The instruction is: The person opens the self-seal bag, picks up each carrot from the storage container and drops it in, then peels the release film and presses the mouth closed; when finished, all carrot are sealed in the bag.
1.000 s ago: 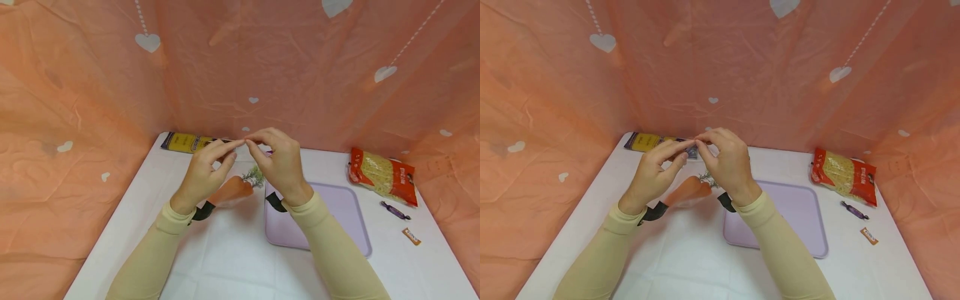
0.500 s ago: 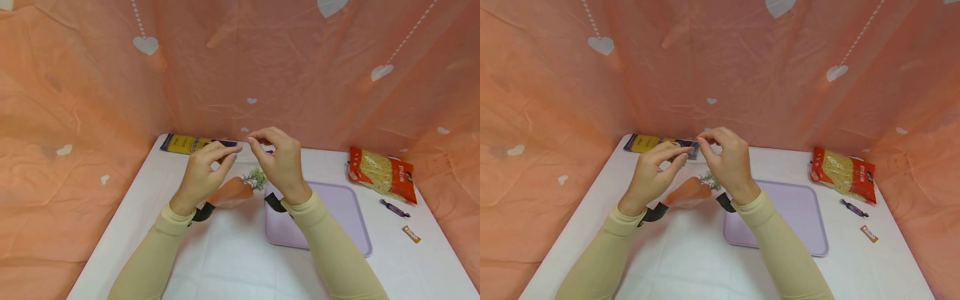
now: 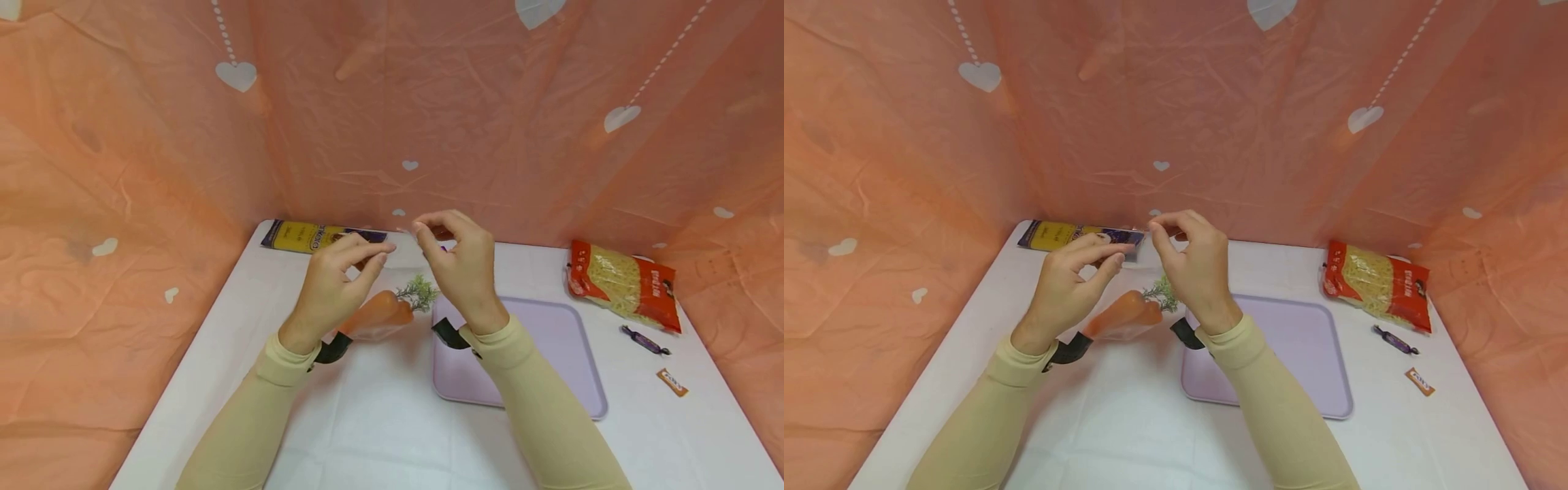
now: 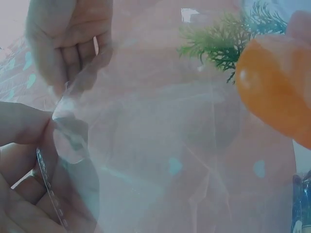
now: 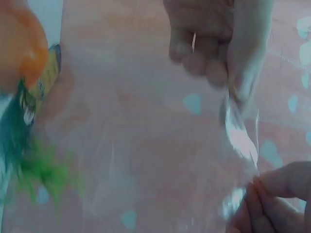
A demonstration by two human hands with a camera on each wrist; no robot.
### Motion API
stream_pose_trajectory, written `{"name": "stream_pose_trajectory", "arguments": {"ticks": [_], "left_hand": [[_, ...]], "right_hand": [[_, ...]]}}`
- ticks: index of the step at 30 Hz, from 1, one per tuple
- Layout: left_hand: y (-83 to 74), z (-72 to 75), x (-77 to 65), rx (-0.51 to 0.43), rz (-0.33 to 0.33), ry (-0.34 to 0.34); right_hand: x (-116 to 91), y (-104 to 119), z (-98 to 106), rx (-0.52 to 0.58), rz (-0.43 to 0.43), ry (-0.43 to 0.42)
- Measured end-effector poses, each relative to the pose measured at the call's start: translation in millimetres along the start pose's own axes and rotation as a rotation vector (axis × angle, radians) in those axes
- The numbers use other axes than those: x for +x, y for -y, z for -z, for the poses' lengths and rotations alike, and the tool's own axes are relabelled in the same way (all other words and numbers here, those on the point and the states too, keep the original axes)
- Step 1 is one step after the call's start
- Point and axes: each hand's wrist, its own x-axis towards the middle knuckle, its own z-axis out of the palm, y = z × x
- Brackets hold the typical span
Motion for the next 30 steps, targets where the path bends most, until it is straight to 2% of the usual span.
{"name": "stream_pose_trajectory", "arguments": {"ticks": [6, 10, 21, 30], "left_hand": [[1.8, 4.1, 0.0, -0.007, 0.06, -0.059], [2.6, 5.1, 0.1, -0.014, 0.1, -0.068], [4.0, 2.5, 0.2, -0.049, 0.101, -0.073], [5.6, 5.0, 1.2, -0.044, 0.104, -0.081]], "right_hand": [[3, -12, 17, 0.08, -0.171, -0.07], [0, -22, 27, 0.136, -0.259, -0.096], [-21, -57, 52, 0.142, -0.386, -0.193], [-43, -79, 79, 0.159, -0.546, -0.259]]}}
